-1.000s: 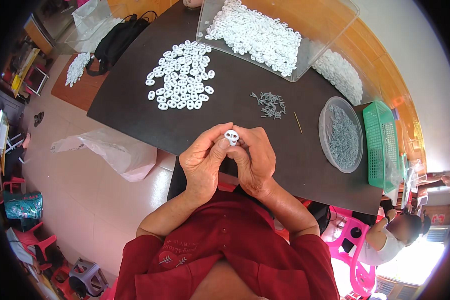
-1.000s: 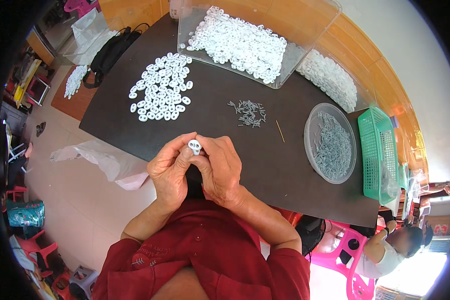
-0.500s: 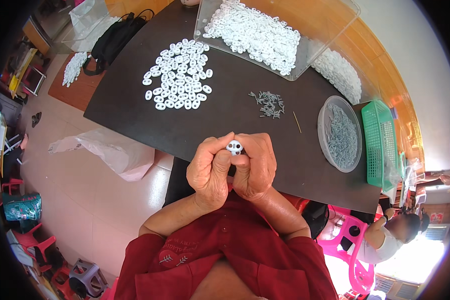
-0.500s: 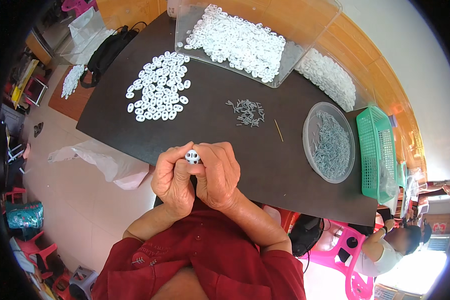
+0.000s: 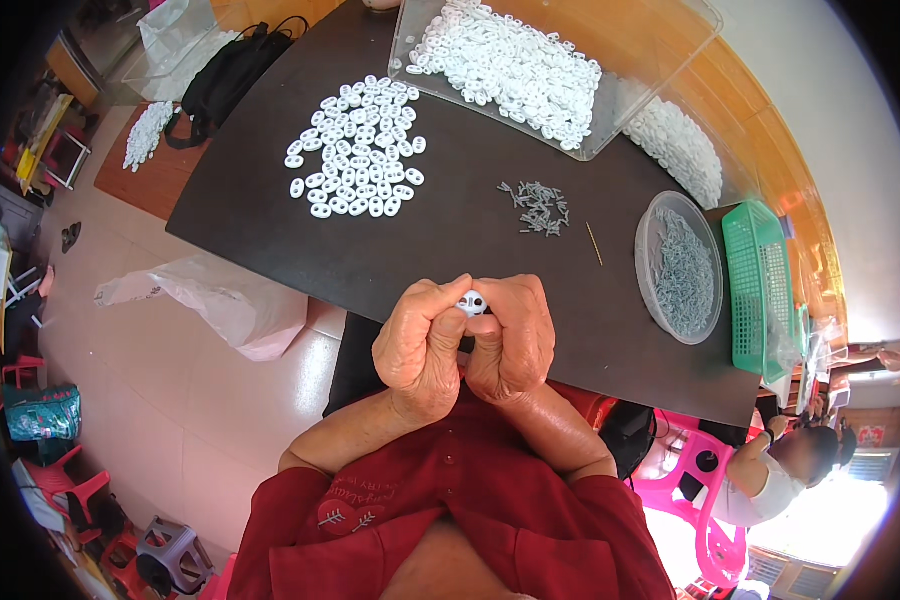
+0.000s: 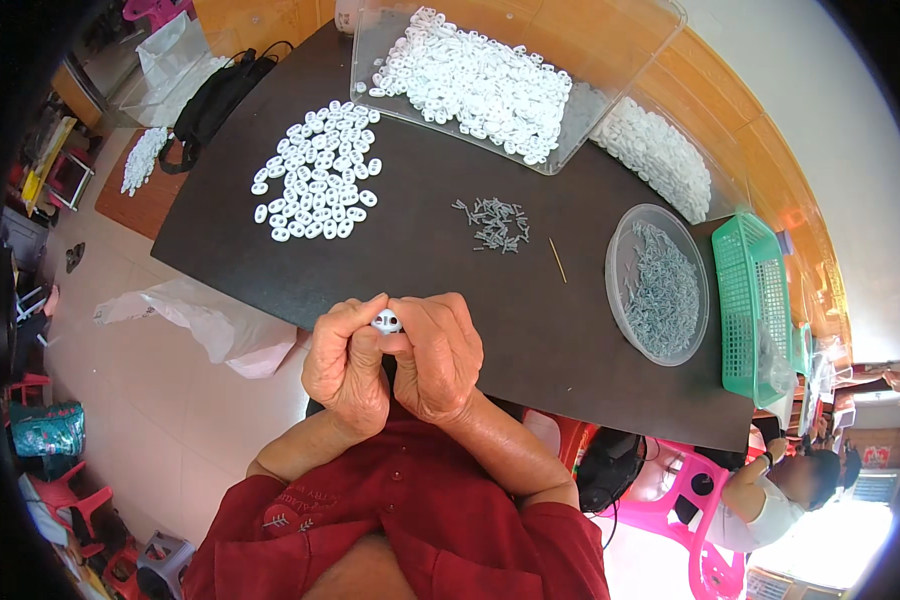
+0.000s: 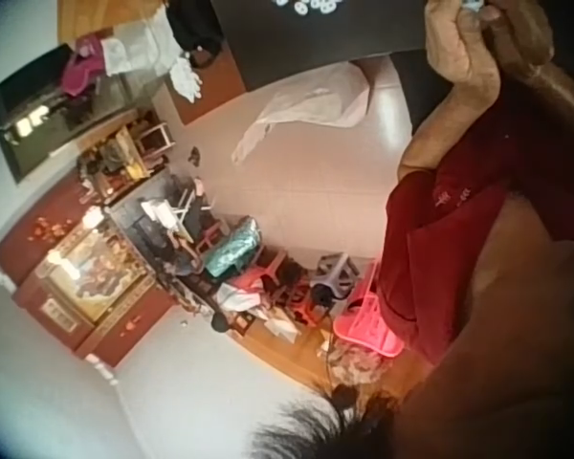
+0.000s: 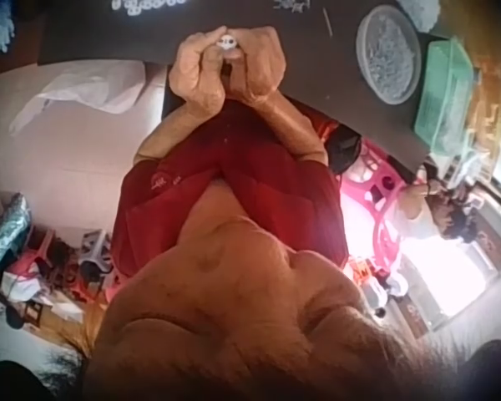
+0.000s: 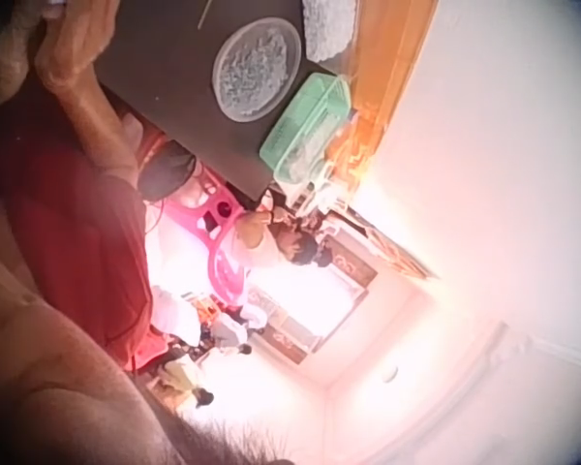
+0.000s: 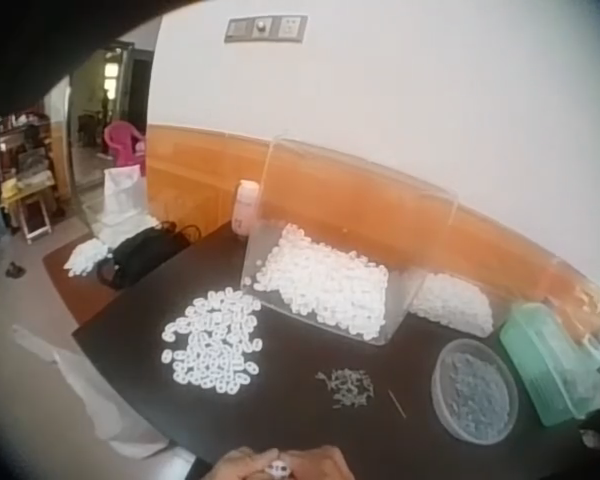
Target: Assembling small white plastic components by inserting metal pins or rings manually.
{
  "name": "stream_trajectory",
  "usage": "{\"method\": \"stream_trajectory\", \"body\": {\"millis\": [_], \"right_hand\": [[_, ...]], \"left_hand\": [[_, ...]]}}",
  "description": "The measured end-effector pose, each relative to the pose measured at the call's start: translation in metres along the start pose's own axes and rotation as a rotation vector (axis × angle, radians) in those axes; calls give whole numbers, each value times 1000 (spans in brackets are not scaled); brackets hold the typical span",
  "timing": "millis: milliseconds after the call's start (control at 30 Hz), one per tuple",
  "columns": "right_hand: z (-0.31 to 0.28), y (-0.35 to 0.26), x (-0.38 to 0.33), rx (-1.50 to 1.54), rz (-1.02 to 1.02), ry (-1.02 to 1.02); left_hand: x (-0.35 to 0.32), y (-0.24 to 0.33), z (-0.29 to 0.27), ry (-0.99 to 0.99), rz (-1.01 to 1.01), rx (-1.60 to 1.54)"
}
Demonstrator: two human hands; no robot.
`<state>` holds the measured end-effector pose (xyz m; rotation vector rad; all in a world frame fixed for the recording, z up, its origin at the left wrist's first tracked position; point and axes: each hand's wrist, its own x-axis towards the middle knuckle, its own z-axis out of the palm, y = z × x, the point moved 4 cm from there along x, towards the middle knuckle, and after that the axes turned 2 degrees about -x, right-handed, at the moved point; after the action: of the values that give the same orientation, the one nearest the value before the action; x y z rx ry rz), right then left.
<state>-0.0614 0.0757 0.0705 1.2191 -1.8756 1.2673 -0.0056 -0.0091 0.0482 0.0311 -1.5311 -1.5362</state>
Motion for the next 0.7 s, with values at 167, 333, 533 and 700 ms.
{"method": "stream_trajectory", "body": {"millis": [167, 333, 533, 700], "right_hand": [[1, -3, 1, -37, -29, 43], [2, -1, 1, -15, -51, 60], [-1, 7, -4, -22, 50, 64], [-14, 16, -3, 54, 198, 41]], "left_hand": [[-1, 0, 3, 26, 24, -24], [0, -1, 2, 45, 13, -52], [4, -6, 7, 6, 71, 60], [3, -10, 16, -47, -229, 12]]}}
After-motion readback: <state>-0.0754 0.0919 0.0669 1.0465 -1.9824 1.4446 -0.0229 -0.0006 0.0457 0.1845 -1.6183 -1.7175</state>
